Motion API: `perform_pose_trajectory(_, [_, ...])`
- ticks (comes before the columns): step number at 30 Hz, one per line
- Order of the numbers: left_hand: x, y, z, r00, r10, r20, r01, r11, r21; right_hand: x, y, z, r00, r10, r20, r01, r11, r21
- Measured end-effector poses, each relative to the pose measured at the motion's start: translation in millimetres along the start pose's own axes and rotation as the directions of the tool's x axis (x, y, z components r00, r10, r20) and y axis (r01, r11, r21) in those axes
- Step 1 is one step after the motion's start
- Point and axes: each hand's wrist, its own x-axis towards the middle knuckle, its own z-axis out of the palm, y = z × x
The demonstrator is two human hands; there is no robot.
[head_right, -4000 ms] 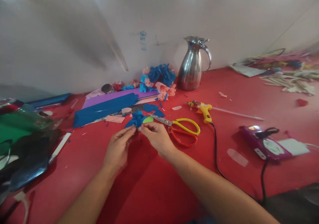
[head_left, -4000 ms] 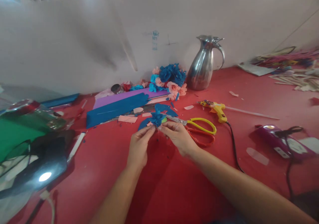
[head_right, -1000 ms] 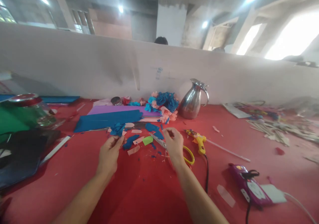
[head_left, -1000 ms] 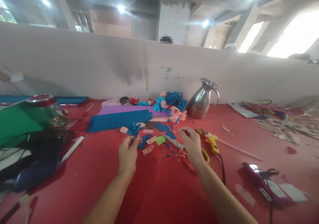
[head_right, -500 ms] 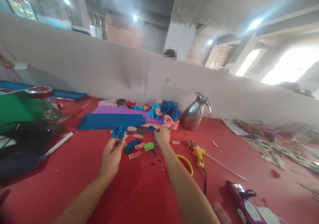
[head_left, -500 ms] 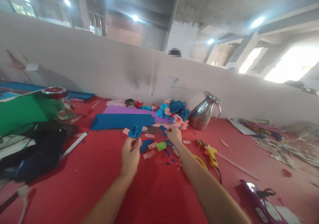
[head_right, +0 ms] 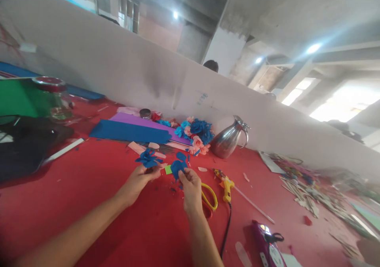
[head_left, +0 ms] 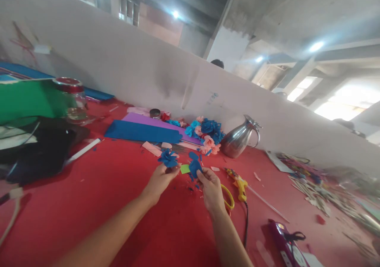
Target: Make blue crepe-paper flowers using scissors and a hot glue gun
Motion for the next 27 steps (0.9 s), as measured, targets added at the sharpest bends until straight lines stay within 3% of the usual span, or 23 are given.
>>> perform_pose_trajectory(6, [-5.5, 5.7, 3.8, 0.988, -0.021, 0.151, 0.010, 0.998, 0.068, -6.5, 2.5, 8.6, 0.995, 0.024, 0.093, -0.023, 1.000, -0.009])
perform_pose_trajectory(12, [-5.5, 2.0, 5.3, 0.997, 0.016, 0.072, -0.019, 0.999, 0.029, -9.0, 4.0, 9.4, 0.994, -0.008, 0.109, 0.016, 0.998, -0.068])
perform_pose_trajectory(23, [-2.8, 4.3, 3.9, 0.997, -0.057, 0.048, 0.059, 0.998, -0.038, -6.7, 3.0, 8.1, 0.986, -0.150, 0.072, 0.164, 0.955, -0.247])
perform_pose_trajectory(27, [-4.5, 6.1, 4.2, 0.989, -0.136, 0.058, 0.139, 0.989, -0.057, -7.6, 0.1, 6.9, 0.994, -0.087, 0.065, 0.098, 0.975, -0.197])
